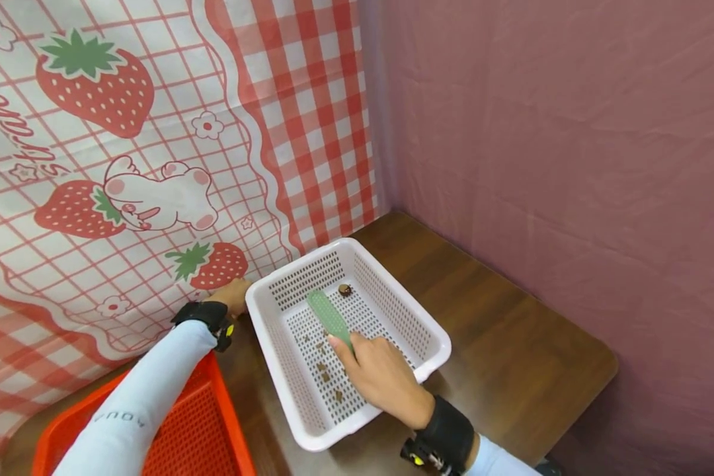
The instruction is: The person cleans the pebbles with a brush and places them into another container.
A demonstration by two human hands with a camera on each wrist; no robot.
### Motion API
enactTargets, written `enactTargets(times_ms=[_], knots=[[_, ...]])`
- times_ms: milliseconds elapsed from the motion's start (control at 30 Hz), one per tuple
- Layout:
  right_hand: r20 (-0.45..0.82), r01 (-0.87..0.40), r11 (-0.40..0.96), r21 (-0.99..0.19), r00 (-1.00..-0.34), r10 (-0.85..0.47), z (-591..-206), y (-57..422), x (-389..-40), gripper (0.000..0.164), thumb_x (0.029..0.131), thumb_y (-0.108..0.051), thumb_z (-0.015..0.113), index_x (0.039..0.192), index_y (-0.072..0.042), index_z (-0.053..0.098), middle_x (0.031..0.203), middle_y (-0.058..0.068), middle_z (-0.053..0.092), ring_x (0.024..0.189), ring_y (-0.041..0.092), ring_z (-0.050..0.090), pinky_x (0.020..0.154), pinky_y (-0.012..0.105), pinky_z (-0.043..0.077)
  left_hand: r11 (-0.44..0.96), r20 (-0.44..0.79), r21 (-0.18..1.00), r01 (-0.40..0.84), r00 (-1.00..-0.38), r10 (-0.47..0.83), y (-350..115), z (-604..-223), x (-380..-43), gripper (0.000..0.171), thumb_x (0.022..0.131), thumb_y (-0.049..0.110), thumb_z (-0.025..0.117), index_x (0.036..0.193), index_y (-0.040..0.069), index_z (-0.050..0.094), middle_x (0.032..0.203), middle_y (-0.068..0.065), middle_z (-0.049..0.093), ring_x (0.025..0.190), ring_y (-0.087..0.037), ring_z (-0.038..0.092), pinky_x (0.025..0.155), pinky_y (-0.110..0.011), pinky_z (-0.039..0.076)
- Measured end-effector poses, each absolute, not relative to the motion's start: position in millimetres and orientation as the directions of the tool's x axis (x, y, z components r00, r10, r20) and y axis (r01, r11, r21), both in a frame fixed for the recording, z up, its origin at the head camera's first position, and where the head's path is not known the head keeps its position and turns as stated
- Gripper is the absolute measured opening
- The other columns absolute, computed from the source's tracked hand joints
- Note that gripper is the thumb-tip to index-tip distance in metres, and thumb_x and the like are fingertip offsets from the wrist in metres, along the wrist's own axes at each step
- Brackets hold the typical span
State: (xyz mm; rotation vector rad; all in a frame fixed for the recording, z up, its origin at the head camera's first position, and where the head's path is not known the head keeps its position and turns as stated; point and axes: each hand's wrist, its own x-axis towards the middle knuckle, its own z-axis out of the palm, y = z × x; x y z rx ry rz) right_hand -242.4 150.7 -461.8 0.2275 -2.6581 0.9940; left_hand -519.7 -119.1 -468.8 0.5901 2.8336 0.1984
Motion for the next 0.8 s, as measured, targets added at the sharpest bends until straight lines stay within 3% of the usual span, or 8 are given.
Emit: enactTargets(times_ms=[133, 233, 433, 600, 700, 800], knots=[[0.322, -0.246, 0.744, -0.621, -0.946, -0.044, -461, 151, -242, 0.040, 0.100, -0.047, 0.040, 0.068, -0.023, 0.044, 0.052, -0.013, 0.034, 0.043, 0.000, 0.028, 0.039, 0.019, 0.028, 0.922, -0.181, 0.188, 0.339, -0.911, 0.372, -116, -470, -517, 0.020, 0.076, 0.015, 0.073, 0.095, 0.015, 0.068, 0.083, -0.007, 0.062, 0.071, -0.026, 0.057, 0.055, -0.037, 0.047], [0.320, -0.245, 0.740, -0.626, -0.947, -0.043, -461, 151, -242, 0.040, 0.100, -0.047, 0.040, 0.069, -0.023, 0.044, 0.053, -0.013, 0.035, 0.044, 0.000, 0.029, 0.039, 0.019, 0.028, 0.924, -0.170, 0.204, 0.324, -0.918, 0.359, -114, -470, -514, 0.016, 0.079, 0.020, 0.072, 0.094, 0.016, 0.068, 0.084, -0.006, 0.063, 0.072, -0.026, 0.057, 0.060, -0.038, 0.047], [0.317, -0.251, 0.744, -0.619, -0.947, -0.056, -462, 148, -241, 0.040, 0.101, -0.046, 0.040, 0.068, -0.023, 0.045, 0.053, -0.013, 0.035, 0.044, 0.001, 0.029, 0.040, 0.019, 0.029, 0.887, -0.123, 0.105, 0.450, -0.879, 0.461, -122, -454, -511, 0.010, 0.080, 0.008, 0.069, 0.089, 0.003, 0.067, 0.076, -0.010, 0.062, 0.067, -0.025, 0.057, 0.060, -0.039, 0.050], [0.357, -0.266, 0.763, -0.588, -0.933, -0.050, -461, 149, -242, 0.039, 0.100, -0.044, 0.043, 0.068, -0.022, 0.044, 0.054, -0.011, 0.035, 0.044, 0.003, 0.030, 0.040, 0.020, 0.028, 0.861, -0.038, 0.103, 0.498, -0.863, 0.503, -128, -424, -510, 0.012, 0.078, 0.004, 0.073, 0.075, -0.001, 0.062, 0.060, -0.004, 0.053, 0.053, -0.018, 0.049, 0.050, -0.032, 0.044], [0.372, -0.270, 0.767, -0.582, -0.927, -0.044, -459, 150, -243, 0.038, 0.100, -0.043, 0.044, 0.069, -0.021, 0.044, 0.054, -0.009, 0.035, 0.045, 0.005, 0.032, 0.040, 0.021, 0.029, 0.852, 0.017, 0.156, 0.499, -0.864, 0.503, -128, -403, -504, 0.021, 0.078, 0.006, 0.073, 0.064, 0.002, 0.058, 0.053, 0.001, 0.044, 0.047, -0.014, 0.041, 0.044, -0.028, 0.035], [0.365, -0.263, 0.774, -0.576, -0.930, -0.044, -459, 151, -243, 0.038, 0.100, -0.043, 0.044, 0.070, -0.021, 0.045, 0.054, -0.008, 0.036, 0.045, 0.006, 0.035, 0.041, 0.022, 0.031, 0.860, 0.062, 0.167, 0.482, -0.876, 0.479, -130, -384, -493, 0.024, 0.077, 0.009, 0.074, 0.062, 0.006, 0.054, 0.052, 0.003, 0.043, 0.048, -0.013, 0.040, 0.045, -0.028, 0.034]])
